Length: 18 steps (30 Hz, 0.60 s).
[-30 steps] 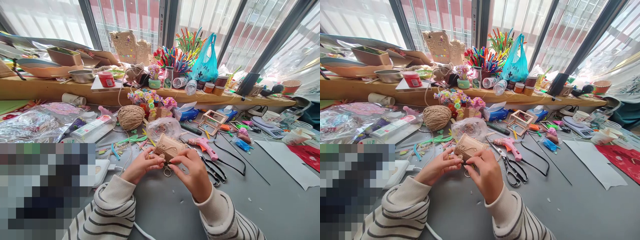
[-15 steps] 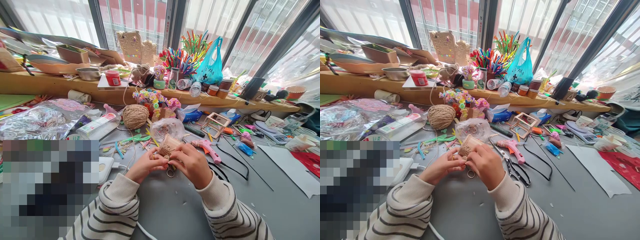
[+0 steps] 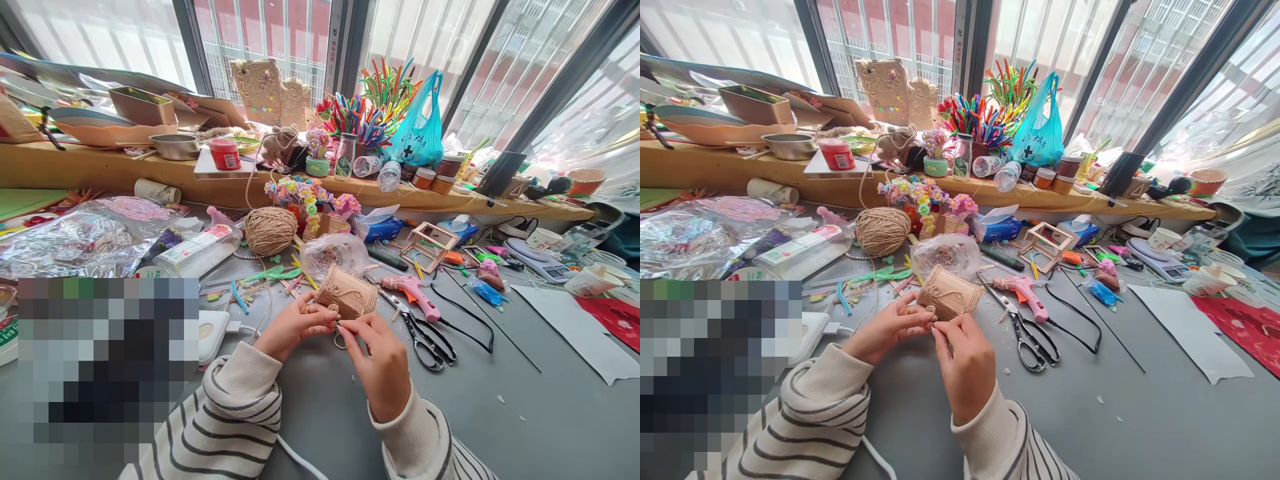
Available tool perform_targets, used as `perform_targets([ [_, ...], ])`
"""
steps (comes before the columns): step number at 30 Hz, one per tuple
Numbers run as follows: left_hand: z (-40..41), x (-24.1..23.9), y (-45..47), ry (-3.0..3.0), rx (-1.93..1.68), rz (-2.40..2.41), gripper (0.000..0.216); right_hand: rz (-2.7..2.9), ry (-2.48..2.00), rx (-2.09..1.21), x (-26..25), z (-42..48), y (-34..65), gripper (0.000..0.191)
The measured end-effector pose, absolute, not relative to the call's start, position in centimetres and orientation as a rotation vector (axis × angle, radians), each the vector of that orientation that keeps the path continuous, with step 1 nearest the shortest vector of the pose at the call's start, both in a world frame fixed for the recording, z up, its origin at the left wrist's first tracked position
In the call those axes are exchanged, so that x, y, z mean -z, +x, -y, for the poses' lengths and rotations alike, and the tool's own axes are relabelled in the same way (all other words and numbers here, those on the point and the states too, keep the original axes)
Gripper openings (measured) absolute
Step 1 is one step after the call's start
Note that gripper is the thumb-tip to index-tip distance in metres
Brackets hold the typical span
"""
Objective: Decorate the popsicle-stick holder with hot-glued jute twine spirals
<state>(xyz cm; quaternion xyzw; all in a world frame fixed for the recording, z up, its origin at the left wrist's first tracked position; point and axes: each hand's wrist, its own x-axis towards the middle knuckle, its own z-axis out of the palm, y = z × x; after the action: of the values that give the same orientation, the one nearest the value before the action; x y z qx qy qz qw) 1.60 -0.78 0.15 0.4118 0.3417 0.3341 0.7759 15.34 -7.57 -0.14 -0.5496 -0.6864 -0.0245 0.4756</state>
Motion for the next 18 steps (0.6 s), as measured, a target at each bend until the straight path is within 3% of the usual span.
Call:
perform_targets([
  [18,0.71,0.05,1.78,0.874,-0.743,-0.73,0.039,1.573,-1.328,0.105,0.58,6.79,14.75,0.013],
])
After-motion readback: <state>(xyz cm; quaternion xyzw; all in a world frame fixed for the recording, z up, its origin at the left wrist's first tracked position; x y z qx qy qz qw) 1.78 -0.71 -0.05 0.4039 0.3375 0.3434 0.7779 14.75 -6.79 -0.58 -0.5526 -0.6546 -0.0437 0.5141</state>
